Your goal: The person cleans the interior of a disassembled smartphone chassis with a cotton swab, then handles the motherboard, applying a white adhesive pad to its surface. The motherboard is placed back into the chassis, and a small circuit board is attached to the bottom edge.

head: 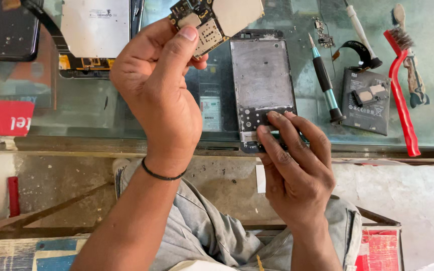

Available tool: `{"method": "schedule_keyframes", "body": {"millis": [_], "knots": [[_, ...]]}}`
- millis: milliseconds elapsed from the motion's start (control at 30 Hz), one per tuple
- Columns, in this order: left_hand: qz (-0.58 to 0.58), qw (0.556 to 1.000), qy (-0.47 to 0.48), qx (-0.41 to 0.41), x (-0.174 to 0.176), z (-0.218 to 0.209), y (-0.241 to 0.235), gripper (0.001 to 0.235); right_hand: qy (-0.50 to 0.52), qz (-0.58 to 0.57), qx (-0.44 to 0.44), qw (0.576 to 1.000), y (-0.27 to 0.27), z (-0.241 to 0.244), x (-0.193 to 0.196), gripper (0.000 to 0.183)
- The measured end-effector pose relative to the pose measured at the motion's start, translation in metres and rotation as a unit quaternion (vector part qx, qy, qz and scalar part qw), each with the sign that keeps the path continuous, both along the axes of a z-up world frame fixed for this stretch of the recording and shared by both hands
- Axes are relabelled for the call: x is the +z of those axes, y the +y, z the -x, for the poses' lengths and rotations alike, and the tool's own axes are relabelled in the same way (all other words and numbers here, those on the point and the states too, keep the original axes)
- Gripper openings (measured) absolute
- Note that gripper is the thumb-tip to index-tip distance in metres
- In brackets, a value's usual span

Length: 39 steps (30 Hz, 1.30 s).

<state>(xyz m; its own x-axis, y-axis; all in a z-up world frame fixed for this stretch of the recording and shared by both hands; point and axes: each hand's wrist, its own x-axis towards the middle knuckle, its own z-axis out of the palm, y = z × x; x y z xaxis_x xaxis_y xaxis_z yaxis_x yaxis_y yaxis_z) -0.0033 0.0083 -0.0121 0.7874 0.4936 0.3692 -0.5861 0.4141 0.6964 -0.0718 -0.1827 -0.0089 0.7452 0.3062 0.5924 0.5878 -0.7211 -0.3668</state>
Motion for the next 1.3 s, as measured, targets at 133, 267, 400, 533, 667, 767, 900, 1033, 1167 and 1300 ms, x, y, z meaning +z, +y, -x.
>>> {"method": "schedule_keyframes", "body": {"millis": [133, 267, 400, 533, 667, 767, 900, 1033, 1167, 1300], "knots": [[0.006, 1.000, 0.008, -0.003, 0.000, 0.001, 0.000, 0.020, 0.013, 0.001, -0.005, 1.000, 0.001, -0.002, 0.001, 0.031], [0.011, 1.000, 0.008, -0.005, 0.000, 0.002, -0.001, 0.019, 0.006, 0.002, 0.001, 1.000, 0.003, -0.004, 0.002, 0.031], [0.005, 1.000, 0.011, -0.005, 0.002, 0.001, 0.000, 0.018, 0.006, -0.006, 0.010, 1.000, 0.003, -0.004, 0.005, 0.032], [-0.007, 0.999, 0.036, -0.007, 0.008, 0.001, 0.001, 0.020, 0.006, -0.022, 0.009, 1.000, 0.002, -0.003, 0.006, 0.032], [-0.121, 0.987, 0.107, -0.023, 0.020, 0.001, 0.011, 0.019, 0.001, -0.030, 0.014, 0.999, -0.003, -0.002, 0.008, 0.031], [-0.198, 0.967, 0.142, -0.069, 0.027, 0.002, 0.018, 0.022, -0.002, -0.045, 0.022, 0.999, -0.007, -0.002, 0.008, 0.029], [-0.269, 0.945, 0.181, -0.051, 0.032, -0.005, 0.020, 0.035, -0.005, -0.048, 0.023, 0.999, -0.006, -0.002, 0.010, 0.030], [-0.245, 0.959, 0.140, -0.035, 0.026, 0.000, 0.019, 0.038, 0.002, -0.055, 0.017, 0.998, -0.008, 0.001, 0.009, 0.029], [-0.216, 0.974, 0.070, -0.013, 0.018, 0.012, 0.019, 0.029, -0.014, -0.080, -0.011, 0.997, -0.012, 0.004, 0.007, 0.027], [-0.174, 0.983, 0.041, 0.030, 0.014, 0.017, 0.019, 0.028, -0.085, -0.121, -0.063, 0.987, -0.012, 0.013, 0.008, 0.022]]}}
